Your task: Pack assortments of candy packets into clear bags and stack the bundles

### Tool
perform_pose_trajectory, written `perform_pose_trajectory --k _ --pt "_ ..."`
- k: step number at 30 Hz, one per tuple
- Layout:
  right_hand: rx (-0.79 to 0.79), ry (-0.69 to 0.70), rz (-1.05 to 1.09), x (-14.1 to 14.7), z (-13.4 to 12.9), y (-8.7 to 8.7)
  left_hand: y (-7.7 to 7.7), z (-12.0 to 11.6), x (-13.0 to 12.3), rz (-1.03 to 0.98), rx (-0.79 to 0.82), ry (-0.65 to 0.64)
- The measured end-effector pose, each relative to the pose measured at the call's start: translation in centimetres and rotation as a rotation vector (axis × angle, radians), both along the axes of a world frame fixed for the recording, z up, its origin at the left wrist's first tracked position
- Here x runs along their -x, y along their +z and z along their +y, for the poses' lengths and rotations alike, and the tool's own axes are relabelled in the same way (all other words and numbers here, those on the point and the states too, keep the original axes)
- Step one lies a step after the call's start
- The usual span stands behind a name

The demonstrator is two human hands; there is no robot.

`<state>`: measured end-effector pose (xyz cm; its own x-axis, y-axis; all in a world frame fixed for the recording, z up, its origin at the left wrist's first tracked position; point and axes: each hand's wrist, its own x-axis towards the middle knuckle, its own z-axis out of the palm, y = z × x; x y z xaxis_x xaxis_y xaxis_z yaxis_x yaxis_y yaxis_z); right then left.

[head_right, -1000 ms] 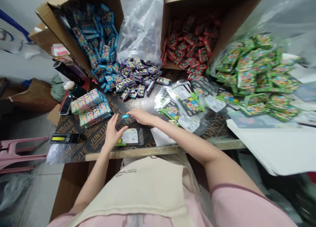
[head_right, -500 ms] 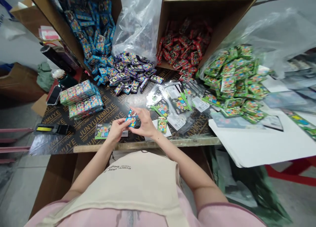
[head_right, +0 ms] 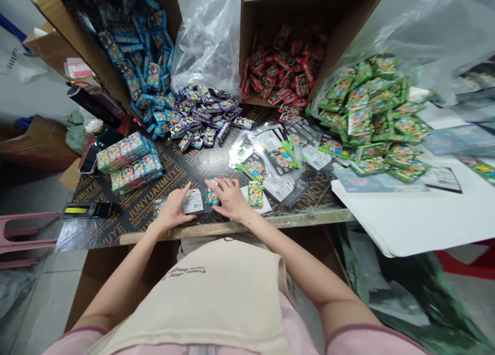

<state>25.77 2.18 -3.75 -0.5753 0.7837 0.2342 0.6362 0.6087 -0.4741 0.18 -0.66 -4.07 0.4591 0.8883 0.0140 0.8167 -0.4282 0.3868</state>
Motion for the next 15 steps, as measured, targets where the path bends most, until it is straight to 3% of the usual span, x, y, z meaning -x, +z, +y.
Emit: perform_pose_trajectory --k 4,10,15 --pt "0.076 0.097 0.043 -0.2 -0.4 0.5 0.5 0.1 -0.2 -0.06 -0.041 0.016" --pt "0.187 0.275 0.099 -0.4 0.7 -0.1 0.9 0.0 -0.6 -0.122 0.043 -0.083" --pt "0.086 0.057 0.175 0.2 0.3 -0.3 1.3 0.4 -0.4 -0.204 0.032 0.113"
